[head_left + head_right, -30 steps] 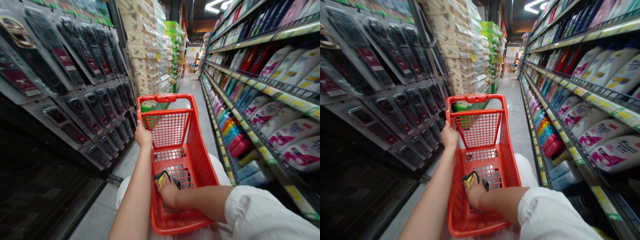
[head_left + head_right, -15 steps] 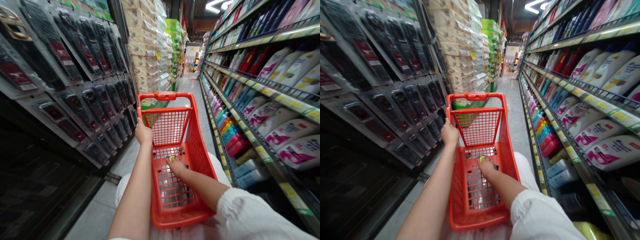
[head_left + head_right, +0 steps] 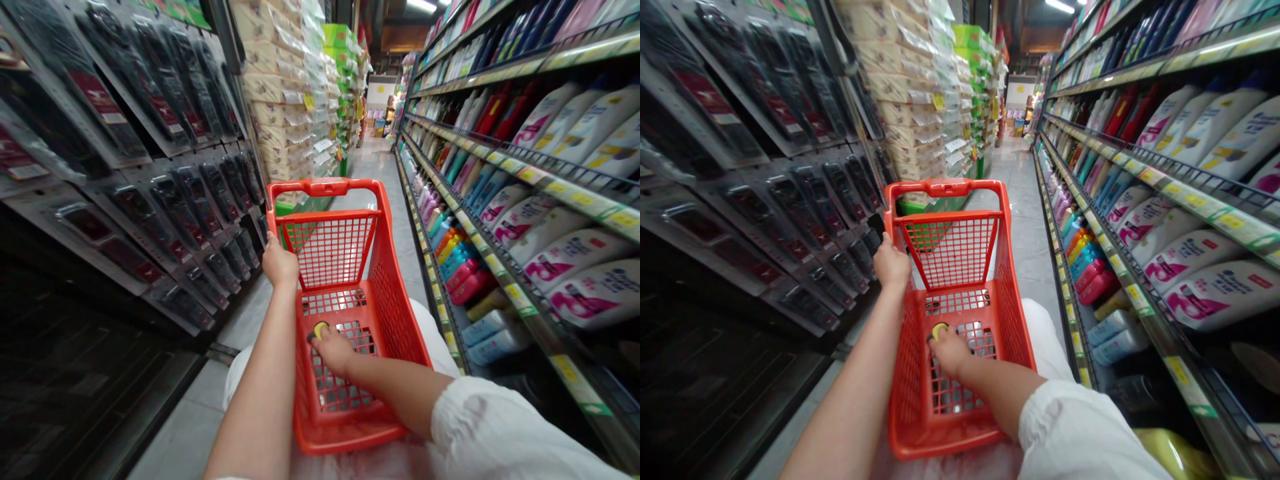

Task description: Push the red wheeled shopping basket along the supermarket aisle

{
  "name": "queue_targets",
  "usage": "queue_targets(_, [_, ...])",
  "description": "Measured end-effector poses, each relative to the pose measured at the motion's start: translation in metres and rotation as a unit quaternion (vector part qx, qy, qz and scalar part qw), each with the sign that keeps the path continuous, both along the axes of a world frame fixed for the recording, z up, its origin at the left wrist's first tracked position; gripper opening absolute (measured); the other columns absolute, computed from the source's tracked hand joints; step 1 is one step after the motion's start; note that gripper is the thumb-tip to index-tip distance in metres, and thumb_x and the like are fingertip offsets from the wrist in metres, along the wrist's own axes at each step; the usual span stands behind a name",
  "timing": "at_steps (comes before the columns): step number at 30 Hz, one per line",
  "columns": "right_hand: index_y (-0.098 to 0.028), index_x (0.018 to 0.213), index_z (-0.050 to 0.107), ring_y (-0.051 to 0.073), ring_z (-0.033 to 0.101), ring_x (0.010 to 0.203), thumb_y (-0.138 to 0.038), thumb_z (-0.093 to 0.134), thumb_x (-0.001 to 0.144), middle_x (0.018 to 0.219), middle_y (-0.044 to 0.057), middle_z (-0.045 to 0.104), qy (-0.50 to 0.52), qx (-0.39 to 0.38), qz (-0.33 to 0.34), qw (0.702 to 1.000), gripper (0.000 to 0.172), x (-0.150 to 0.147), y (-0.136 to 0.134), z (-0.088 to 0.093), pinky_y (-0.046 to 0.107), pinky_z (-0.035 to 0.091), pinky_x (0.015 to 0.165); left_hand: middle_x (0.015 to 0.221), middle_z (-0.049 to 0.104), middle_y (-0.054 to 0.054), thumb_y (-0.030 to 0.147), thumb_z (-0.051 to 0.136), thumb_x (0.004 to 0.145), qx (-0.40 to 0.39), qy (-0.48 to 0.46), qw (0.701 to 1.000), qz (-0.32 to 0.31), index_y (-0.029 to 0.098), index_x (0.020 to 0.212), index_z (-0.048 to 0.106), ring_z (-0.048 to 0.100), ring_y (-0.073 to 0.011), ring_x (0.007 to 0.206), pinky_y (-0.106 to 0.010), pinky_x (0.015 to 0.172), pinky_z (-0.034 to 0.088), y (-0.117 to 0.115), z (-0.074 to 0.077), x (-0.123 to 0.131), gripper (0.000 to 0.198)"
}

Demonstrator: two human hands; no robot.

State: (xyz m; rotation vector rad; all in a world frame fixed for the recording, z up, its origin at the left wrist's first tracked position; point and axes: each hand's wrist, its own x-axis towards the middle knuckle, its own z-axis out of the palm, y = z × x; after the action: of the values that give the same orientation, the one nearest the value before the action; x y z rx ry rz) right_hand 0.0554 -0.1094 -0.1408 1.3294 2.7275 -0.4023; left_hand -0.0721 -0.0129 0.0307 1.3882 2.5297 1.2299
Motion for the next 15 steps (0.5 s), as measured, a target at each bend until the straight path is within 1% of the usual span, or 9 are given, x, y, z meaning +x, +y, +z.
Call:
queue_targets(2, [-0.022, 0.118, 0.057, 0.028, 0.054, 0.106, -0.009, 0.035, 0.089, 0.121, 0.015, 0.052, -0.029, 0.003, -0.102, 0.994, 0.038, 0.020, 0.027, 0.008, 0.043, 0.052, 0.076, 0.113, 0.066, -0.021, 0.007, 0.041, 0.083, -0.007, 0.003, 1.000, 0.003, 0.010, 0.144, 0.038, 0.064, -0.0321, 0.103, -0.040, 0.085, 0.050, -0.002, 0.001, 0.000, 0.061])
queue_targets(4, [-0.019, 0.119, 0.057, 0.030, 0.055, 0.107, -0.009, 0.030, 0.091, 0.123, 0.019, 0.051, -0.061, -0.002, -0.220, 0.974, 0.040, 0.035, 0.048, 0.012, 0.046, 0.051, 0.075, 0.110, 0.067, -0.021, 0.007, 0.040, 0.084, -0.007, 0.005, 1.000, 0.008, 0.010, 0.143, 0.039, 0.065, -0.0324, 0.101, -0.041, 0.084, 0.051, -0.003, 0.001, 0.000, 0.059])
queue_targets(5, [-0.018, 0.119, 0.057, 0.030, 0.055, 0.108, -0.010, 0.030, 0.092, 0.123, 0.020, 0.050, -0.068, -0.006, -0.256, 0.964, 0.040, 0.037, 0.052, 0.013, 0.047, 0.051, 0.075, 0.109, 0.068, -0.021, 0.008, 0.039, 0.085, -0.006, 0.006, 1.000, 0.010, 0.010, 0.142, 0.040, 0.065, -0.0325, 0.100, -0.041, 0.083, 0.051, -0.003, 0.002, 0.000, 0.058])
queue_targets(6, [-0.018, 0.118, 0.058, 0.030, 0.054, 0.109, -0.010, 0.031, 0.092, 0.123, 0.021, 0.051, -0.067, -0.011, -0.268, 0.961, 0.039, 0.036, 0.053, 0.013, 0.047, 0.051, 0.075, 0.107, 0.068, -0.022, 0.008, 0.039, 0.085, -0.004, 0.007, 1.000, 0.013, 0.009, 0.142, 0.041, 0.066, -0.0325, 0.099, -0.041, 0.083, 0.050, -0.003, 0.002, 0.001, 0.056])
queue_targets(7, [-0.018, 0.117, 0.058, 0.030, 0.054, 0.109, -0.010, 0.033, 0.091, 0.123, 0.020, 0.052, -0.057, -0.015, -0.256, 0.965, 0.037, 0.032, 0.050, 0.012, 0.047, 0.051, 0.076, 0.106, 0.068, -0.022, 0.008, 0.039, 0.086, -0.002, 0.007, 1.000, 0.015, 0.009, 0.141, 0.042, 0.066, -0.0324, 0.098, -0.041, 0.084, 0.050, -0.003, 0.002, 0.001, 0.056])
queue_targets(9, [-0.019, 0.113, 0.060, 0.030, 0.053, 0.111, -0.008, 0.043, 0.085, 0.121, 0.017, 0.054, -0.013, -0.027, -0.185, 0.982, 0.034, 0.014, 0.035, 0.010, 0.044, 0.050, 0.079, 0.107, 0.068, -0.023, 0.009, 0.039, 0.086, 0.001, 0.007, 1.000, 0.017, 0.008, 0.140, 0.043, 0.066, -0.0327, 0.099, -0.042, 0.084, 0.050, -0.003, 0.003, 0.001, 0.055])
queue_targets(11, [-0.019, 0.109, 0.062, 0.029, 0.054, 0.110, -0.007, 0.051, 0.078, 0.118, 0.015, 0.058, 0.062, -0.061, -0.118, 0.989, 0.035, -0.008, 0.016, 0.007, 0.040, 0.050, 0.081, 0.110, 0.067, -0.023, 0.009, 0.039, 0.086, 0.005, -0.003, 1.000, 0.020, 0.008, 0.140, 0.043, 0.065, -0.0327, 0.101, -0.043, 0.087, 0.049, -0.003, 0.003, -0.002, 0.054])
queue_targets(13, [-0.020, 0.112, 0.059, 0.026, 0.058, 0.104, -0.007, 0.053, 0.073, 0.113, 0.012, 0.062, 0.152, -0.119, -0.124, 0.973, 0.041, -0.028, 0.001, 0.002, 0.035, 0.050, 0.081, 0.116, 0.065, -0.022, 0.009, 0.040, 0.086, 0.015, -0.028, 0.999, 0.009, 0.009, 0.140, 0.044, 0.062, -0.0305, 0.108, -0.042, 0.093, 0.047, -0.002, 0.001, -0.008, 0.054])
queue_targets(15, [-0.019, 0.122, 0.053, 0.023, 0.062, 0.095, -0.007, 0.047, 0.076, 0.109, 0.011, 0.064, 0.235, -0.150, -0.151, 0.948, 0.049, -0.042, -0.009, -0.003, 0.031, 0.050, 0.077, 0.129, 0.059, -0.018, 0.009, 0.042, 0.086, 0.035, -0.063, 0.997, -0.033, 0.011, 0.140, 0.043, 0.055, -0.0254, 0.120, -0.037, 0.102, 0.041, -0.002, -0.004, -0.019, 0.055])
